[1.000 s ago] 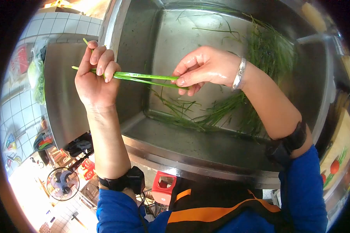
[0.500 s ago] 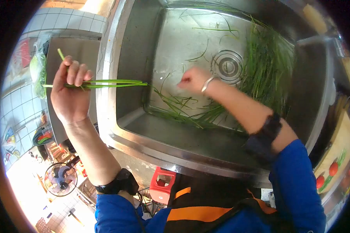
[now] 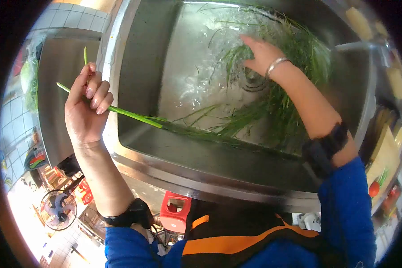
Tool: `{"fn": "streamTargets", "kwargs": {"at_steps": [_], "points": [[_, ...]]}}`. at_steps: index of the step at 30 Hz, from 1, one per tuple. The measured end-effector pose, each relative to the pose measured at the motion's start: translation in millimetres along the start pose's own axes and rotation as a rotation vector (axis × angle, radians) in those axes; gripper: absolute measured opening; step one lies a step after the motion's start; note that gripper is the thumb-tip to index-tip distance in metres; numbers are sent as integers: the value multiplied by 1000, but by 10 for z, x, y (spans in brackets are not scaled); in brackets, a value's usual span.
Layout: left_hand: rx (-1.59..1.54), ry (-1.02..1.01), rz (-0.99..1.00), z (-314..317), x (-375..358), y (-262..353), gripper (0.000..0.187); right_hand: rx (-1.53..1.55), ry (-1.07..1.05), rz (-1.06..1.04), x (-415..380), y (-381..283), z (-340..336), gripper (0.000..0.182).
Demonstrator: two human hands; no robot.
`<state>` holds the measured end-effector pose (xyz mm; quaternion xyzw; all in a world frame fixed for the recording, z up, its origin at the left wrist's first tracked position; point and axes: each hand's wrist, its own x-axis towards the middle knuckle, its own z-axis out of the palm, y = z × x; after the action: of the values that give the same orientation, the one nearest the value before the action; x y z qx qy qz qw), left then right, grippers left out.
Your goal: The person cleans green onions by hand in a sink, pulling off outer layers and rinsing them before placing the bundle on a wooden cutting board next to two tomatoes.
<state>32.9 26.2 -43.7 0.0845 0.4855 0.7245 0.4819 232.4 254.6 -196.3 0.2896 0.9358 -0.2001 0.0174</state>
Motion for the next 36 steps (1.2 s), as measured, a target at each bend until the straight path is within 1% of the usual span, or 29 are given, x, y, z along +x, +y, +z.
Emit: {"fn": "streamTargets", "kwargs": {"at_steps": [1,3,4,6,7,8,10,11,12,13,14,15,16,18,20,21,22,23,24,25,26,27,28,29,31,32,34,35,36], "points": [[2,7,-14,-5,9,-20,15,-10,-8,0,-61,-21,-26,19],[8,8,-25,-13,32,-62,15,-144,420,-402,-160,-119,-69,24],[24,12,-35,-6,43,-75,16,-149,420,-397,-221,-185,-60,24],[88,1,-42,90,50,-66,17,-104,-12,-317,-299,-289,-15,16],[153,-4,-47,159,58,-65,18,-59,-9,-258,-292,-271,-25,14],[155,-8,-49,223,66,-63,18,-58,-6,-254,-298,-244,-36,14],[367,-68,-72,349,74,-91,19,-94,-514,-52,-327,-184,-42,11],[424,-25,-55,397,84,-132,23,-88,-515,-45,-340,-184,-40,11],[427,-35,-61,457,101,-201,23,-92,-639,-39,-349,-180,-44,16],[510,54,-50,507,125,-272,23,-103,-758,-40,-323,-169,-64,21],[592,143,-41,524,146,-327,23,-106,-754,-35,-310,-143,-1,21],[749,133,-60,521,167,-368,21,-67,-560,-13,-295,-132,75,16],[808,107,-101,528,184,-414,17,-26,-369,5,-269,-112,135,11],[893,60,-175,612,236,-560,18,31,-356,-49,-135,-95,138,12],[1358,-132,36,511,316,-804,18,86,-339,-106,-77,-169,13,12],[1592,-131,-7,535,339,-885,18,139,-363,-129,-77,-218,-66,11],[1593,-192,74,538,355,-993,19,191,-387,-153,-75,-257,-138,11],[1557,-195,-28,548,348,-1057,19,193,-385,-159,-85,-286,-197,11],[1517,-200,-130,606,339,-1096,18,299,-374,-200,-104,-302,-252,12],[1518,-199,-132,628,339,-1131,18,405,-364,-238,-115,-313,-306,14],[1487,-192,-74,640,337,-1165,18,409,-366,-238,-108,-321,-367,14],[1455,-186,-16,639,336,-1184,17,473,-331,-263,-98,-340,-438,21],[1456,-187,-20,629,346,-1183,17,537,-295,-289,-93,-354,-470,29],[1345,-155,13,619,363,-1172,14,539,-295,-288,-75,-358,-465,29],[1074,-121,78,671,375,-1120,11,724,-197,-180,-13,-379,-495,29],[1077,-126,81,692,385,-1062,11,724,-192,-179,-30,-397,-506,29],[697,0,-272,666,428,-929,16,1404,-299,104,-66,-470,-577,35],[671,11,-260,656,437,-915,15,1476,-518,136,-65,-431,-599,37],[673,11,-260,640,449,-885,15,1478,-517,135,-68,-433,-611,37]]}}
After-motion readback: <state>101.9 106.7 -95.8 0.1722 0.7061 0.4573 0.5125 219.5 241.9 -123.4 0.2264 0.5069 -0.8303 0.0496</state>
